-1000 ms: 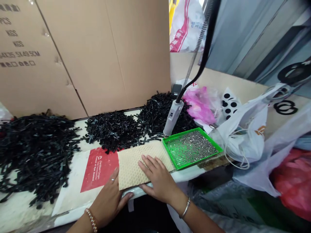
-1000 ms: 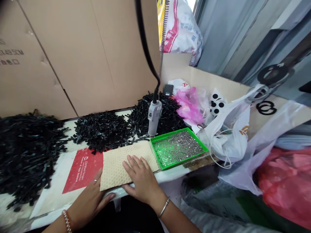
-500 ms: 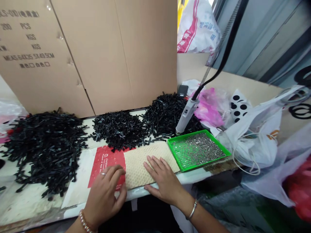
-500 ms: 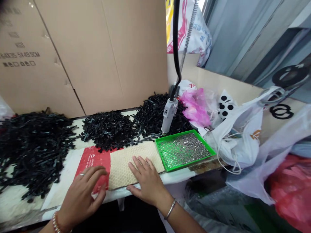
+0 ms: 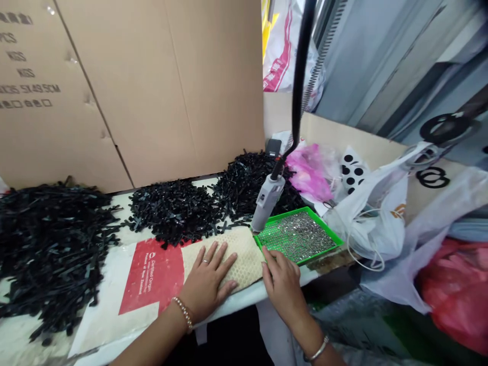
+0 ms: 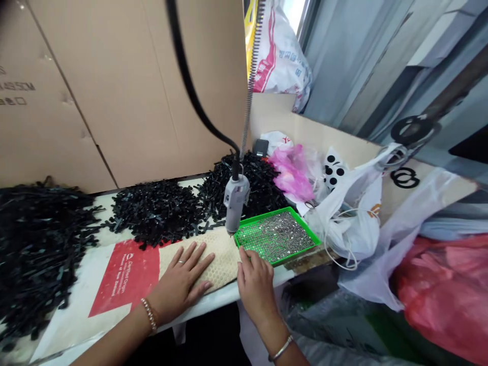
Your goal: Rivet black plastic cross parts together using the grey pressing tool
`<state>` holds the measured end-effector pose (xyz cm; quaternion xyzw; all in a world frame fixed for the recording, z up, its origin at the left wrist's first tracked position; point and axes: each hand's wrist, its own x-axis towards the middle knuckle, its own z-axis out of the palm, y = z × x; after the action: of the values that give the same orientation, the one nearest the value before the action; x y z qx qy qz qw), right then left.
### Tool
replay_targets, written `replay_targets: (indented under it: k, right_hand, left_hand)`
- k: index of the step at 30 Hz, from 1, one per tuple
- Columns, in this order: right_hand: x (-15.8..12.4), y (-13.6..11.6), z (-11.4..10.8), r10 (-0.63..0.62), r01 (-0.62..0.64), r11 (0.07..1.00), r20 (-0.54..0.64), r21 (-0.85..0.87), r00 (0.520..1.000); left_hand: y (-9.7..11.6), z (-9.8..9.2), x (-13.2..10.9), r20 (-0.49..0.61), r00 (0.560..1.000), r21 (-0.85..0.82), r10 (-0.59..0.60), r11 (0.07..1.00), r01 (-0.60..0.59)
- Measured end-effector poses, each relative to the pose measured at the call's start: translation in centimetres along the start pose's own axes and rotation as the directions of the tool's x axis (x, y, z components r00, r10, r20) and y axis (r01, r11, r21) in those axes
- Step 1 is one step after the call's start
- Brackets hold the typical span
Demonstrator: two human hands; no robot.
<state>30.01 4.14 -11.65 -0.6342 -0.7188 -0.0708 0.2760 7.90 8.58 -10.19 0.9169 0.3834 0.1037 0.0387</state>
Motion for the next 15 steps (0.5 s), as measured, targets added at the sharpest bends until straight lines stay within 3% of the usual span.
replay_targets:
  k: [8, 12, 15]
  right_hand:
    - [-0.1, -1.1, -0.7, 0.046, -0.051, 0.995, 0.061, 0.082, 0.997]
    - [1.5, 1.4, -2.1, -0.022, -0.001, 0.988, 0.142, 0.155, 0.990]
    - [3.6, 4.4, -3.2, -0.144, 0.120, 0.983, 0.177, 0.138, 0.974]
  left_hand:
    - [-0.6, 0.0, -0.5, -0.035, 0.999, 0.003, 0.004, 1.000, -0.004]
    - [0.0, -0.5, -0.3, -0.071, 0.997, 0.026, 0.026, 0.999, -0.024]
    - [1.7, -1.2, 0.0, -0.077, 0.996, 0.009, 0.041, 0.999, -0.041]
